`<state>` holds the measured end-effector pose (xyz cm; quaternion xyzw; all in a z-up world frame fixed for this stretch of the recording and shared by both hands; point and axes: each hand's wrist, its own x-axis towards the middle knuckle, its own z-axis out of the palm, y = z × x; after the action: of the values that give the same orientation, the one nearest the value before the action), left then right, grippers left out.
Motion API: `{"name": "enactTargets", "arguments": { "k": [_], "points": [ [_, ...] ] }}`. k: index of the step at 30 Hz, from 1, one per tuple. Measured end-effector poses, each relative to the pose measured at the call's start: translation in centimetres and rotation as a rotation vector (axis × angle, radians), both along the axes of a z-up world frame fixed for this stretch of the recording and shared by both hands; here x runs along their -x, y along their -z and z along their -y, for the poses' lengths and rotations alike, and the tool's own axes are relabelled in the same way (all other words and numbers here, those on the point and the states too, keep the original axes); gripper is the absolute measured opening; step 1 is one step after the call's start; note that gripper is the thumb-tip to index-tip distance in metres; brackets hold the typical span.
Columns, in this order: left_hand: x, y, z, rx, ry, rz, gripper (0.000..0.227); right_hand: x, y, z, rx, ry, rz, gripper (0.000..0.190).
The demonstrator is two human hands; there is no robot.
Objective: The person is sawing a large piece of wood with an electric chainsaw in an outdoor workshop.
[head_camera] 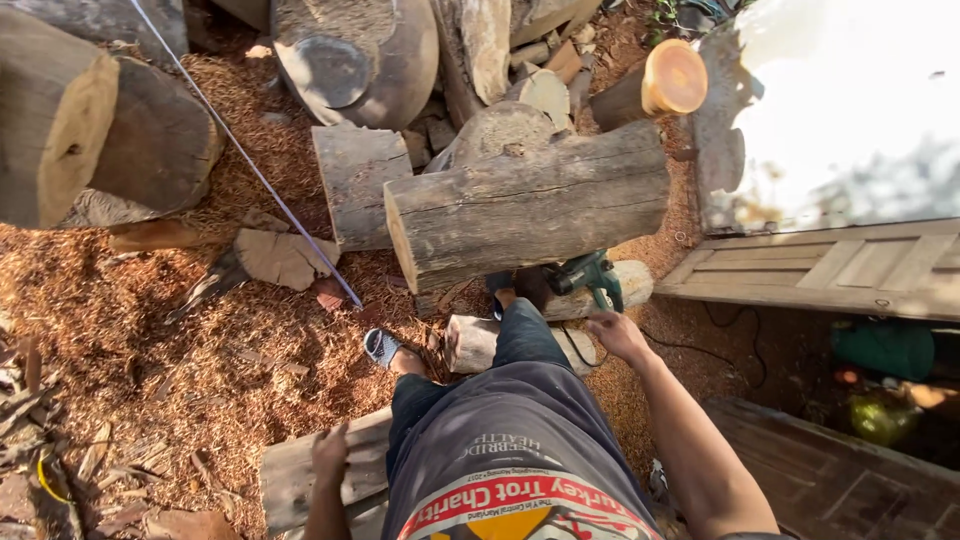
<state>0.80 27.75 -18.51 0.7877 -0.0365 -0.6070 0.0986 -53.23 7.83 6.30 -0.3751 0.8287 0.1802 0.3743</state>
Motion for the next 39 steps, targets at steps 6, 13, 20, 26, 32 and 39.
{"name": "enactTargets", "arguments": {
  "k": [6, 13, 20, 26, 32, 39],
  "points": [
    [1.3, -7.3, 12.5, 0.168, -0.140, -0.161, 0.091, 4.6, 0.6, 7.1, 0.142, -0.076, 0.010, 0.048],
    [13.0, -7.7, 20.8, 0.294, -0.368, -0.478, 0.109, 11.9, -3.5, 16.2, 0.256, 0.071, 0.125, 0.042],
    [22.3, -10.0, 29.0, 0.284, -0.932, -0.399, 0.112, 27.2, 1.9, 31.5, 0.473, 0.379, 0.296, 0.052],
    [25.5, -9.6, 30.7, 0.429, -1.067, -0.167, 0.103, 33.0, 11.4, 40.4, 0.389, 0.419, 0.568, 0.070],
    [28.0, -11.1, 34.1, 0.473, -1.023, -0.017, 0.093, 29.3, 16.9, 42.3, 0.166, 0.461, 0.850, 0.073],
    [28.1, -8.9, 33.9, 0.456, -1.184, 0.243, 0.093, 28.2, 19.2, 41.4, 0.177, 0.604, 0.808, 0.057]
  ]
}}
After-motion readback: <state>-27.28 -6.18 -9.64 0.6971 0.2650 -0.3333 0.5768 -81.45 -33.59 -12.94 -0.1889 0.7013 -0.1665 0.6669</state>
